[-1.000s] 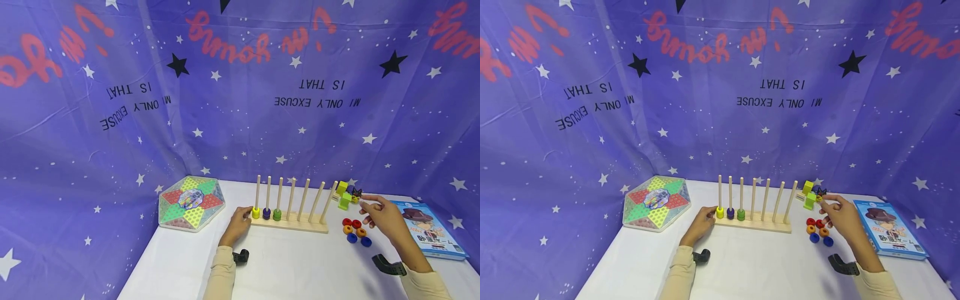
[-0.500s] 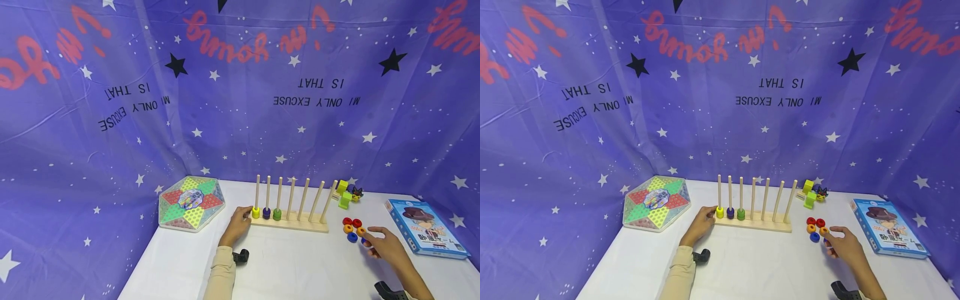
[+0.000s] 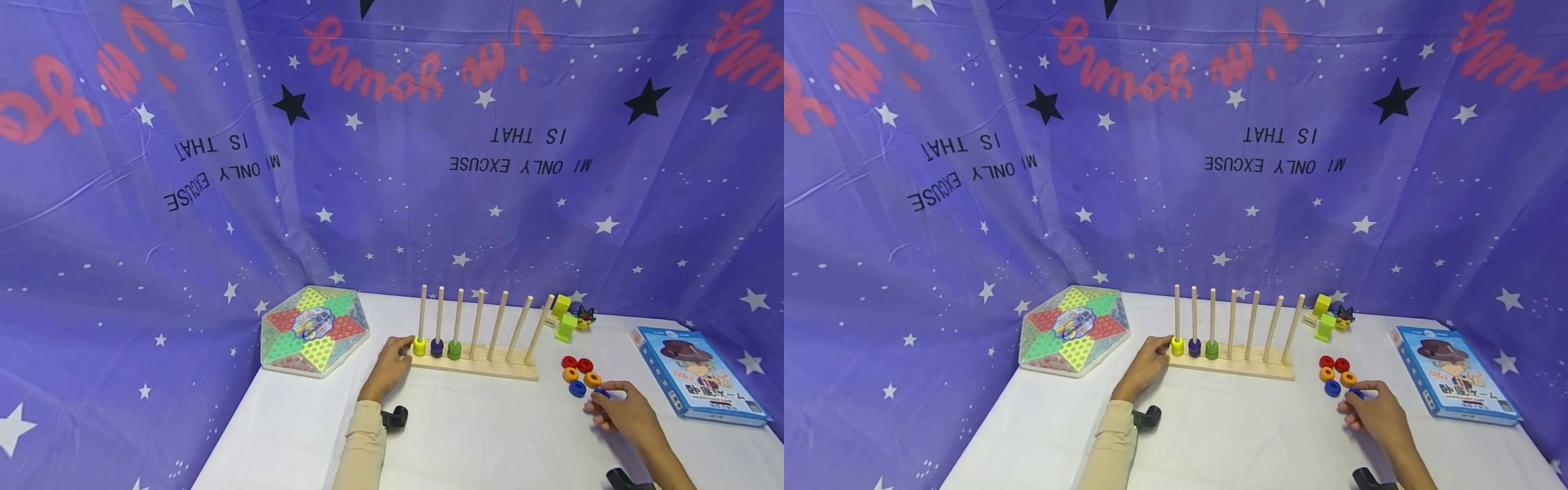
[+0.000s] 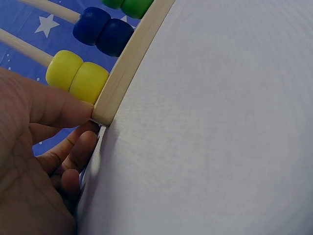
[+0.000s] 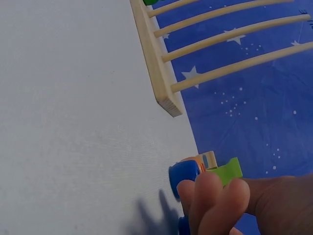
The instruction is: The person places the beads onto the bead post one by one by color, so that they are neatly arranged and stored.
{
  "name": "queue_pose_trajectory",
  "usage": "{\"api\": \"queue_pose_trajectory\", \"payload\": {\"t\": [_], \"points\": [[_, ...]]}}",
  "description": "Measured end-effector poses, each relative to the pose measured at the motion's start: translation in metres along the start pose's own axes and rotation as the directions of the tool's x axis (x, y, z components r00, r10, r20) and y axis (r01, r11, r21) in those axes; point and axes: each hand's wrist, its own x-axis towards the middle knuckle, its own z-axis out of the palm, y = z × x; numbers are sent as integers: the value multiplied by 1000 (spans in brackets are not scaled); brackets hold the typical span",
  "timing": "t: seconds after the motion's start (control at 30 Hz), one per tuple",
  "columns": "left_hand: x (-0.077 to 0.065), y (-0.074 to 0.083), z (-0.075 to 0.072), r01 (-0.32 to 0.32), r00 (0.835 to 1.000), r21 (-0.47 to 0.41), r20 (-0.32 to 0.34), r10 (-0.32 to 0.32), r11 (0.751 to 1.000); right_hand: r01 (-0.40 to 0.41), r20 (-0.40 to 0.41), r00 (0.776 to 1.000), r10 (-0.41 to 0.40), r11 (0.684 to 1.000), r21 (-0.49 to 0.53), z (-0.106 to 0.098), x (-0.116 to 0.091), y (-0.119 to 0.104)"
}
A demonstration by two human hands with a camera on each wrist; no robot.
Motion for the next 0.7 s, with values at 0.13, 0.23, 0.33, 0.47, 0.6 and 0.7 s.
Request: {"api": "queue_pose_trajectory", "payload": {"t": [0.13, 0.23, 0.33, 0.47, 0.6, 0.7], "points": [[0, 1, 0, -3, 1000, 8, 2, 3, 1000, -26, -16, 1000, 25, 999, -25, 0, 1, 1], [0, 1, 1, -2, 1000, 10, 4, 2, 1000, -45, -26, 999, 44, 998, -35, 0, 2, 2], [0, 1, 1, -7, 1000, 11, 4, 7, 1000, -68, -31, 997, 67, 998, -16, 2, 3, 4], [1, 0, 2, -6, 1000, 10, 2, 6, 1000, -75, -37, 996, 75, 997, 1, 3, 2, 5], [1, -1, 1, -1, 1000, 7, 4, 1, 1000, -47, -68, 997, 45, 999, -23, 1, -1, -1], [1, -1, 0, 0, 1000, 5, 3, 0, 1000, 23, -95, 995, -28, 998, -55, -2, -5, -14]]}}
